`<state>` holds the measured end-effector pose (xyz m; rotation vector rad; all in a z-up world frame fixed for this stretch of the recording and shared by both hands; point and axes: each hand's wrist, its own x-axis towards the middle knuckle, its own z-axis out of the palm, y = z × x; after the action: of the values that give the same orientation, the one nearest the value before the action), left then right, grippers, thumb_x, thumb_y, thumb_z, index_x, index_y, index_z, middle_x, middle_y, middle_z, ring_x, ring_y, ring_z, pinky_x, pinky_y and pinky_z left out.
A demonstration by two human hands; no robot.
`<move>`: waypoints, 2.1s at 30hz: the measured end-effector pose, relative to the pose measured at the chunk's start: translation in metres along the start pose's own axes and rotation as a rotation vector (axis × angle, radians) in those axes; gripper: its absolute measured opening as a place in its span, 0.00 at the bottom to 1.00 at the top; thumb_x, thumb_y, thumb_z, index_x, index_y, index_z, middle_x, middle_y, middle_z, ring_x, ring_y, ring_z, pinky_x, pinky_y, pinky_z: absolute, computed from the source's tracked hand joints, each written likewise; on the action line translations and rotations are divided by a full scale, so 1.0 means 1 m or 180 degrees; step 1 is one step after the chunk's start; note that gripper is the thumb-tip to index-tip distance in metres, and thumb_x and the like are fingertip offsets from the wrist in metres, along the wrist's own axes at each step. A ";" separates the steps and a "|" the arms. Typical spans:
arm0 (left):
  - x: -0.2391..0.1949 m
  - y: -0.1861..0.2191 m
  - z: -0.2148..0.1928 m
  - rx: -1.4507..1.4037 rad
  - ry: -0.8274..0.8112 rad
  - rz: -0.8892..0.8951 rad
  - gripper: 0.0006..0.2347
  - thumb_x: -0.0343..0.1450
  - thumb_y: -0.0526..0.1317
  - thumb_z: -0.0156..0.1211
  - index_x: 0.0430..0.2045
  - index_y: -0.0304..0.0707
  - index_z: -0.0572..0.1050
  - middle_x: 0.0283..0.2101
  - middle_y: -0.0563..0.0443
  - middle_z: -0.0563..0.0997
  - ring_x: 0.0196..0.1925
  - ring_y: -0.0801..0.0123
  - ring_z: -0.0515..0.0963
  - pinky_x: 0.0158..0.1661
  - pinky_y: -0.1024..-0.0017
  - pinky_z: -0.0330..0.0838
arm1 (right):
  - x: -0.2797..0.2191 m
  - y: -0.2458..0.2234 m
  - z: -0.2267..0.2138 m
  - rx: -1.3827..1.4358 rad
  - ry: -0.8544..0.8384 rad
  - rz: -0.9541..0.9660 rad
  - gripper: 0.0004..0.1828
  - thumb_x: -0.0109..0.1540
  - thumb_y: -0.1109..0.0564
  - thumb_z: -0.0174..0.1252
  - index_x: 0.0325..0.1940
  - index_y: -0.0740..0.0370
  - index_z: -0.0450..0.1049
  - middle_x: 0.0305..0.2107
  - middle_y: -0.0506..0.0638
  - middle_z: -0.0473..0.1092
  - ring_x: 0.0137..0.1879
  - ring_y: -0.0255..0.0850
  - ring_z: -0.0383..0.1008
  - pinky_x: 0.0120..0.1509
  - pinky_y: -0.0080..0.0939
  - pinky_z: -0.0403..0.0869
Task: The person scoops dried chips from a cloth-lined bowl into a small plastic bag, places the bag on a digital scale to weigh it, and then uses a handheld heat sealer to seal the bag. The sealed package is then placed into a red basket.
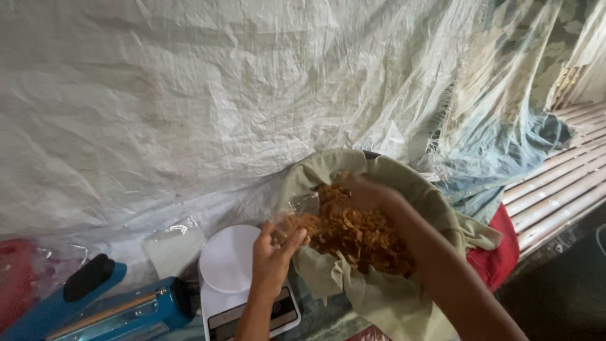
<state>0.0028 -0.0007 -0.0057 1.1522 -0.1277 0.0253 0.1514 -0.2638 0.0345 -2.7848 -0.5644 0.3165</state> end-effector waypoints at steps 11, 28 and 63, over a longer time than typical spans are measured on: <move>0.000 0.002 0.000 0.0159 0.0004 0.0128 0.18 0.68 0.34 0.68 0.53 0.31 0.76 0.41 0.43 0.82 0.41 0.62 0.85 0.41 0.64 0.86 | 0.030 0.037 0.039 -0.1680 0.0480 -0.2236 0.26 0.58 0.50 0.67 0.60 0.44 0.74 0.53 0.44 0.74 0.60 0.47 0.73 0.63 0.55 0.76; 0.001 -0.002 0.000 0.0122 -0.0041 0.0176 0.17 0.69 0.34 0.66 0.52 0.32 0.75 0.42 0.44 0.82 0.42 0.64 0.85 0.42 0.64 0.87 | -0.016 0.056 -0.008 0.1090 0.0832 -0.0161 0.11 0.64 0.54 0.60 0.49 0.57 0.79 0.34 0.49 0.81 0.33 0.37 0.82 0.40 0.41 0.83; 0.002 -0.003 -0.005 0.1085 0.0000 0.0108 0.20 0.68 0.39 0.70 0.55 0.34 0.75 0.47 0.45 0.84 0.47 0.64 0.85 0.45 0.67 0.81 | -0.072 -0.035 -0.058 0.1084 0.1742 -0.0327 0.05 0.62 0.57 0.63 0.42 0.58 0.80 0.44 0.51 0.75 0.47 0.42 0.77 0.52 0.40 0.81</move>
<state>0.0054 0.0025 -0.0106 1.4904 -0.1464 0.0795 0.0902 -0.2758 0.1109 -2.3527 -0.4595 -0.3359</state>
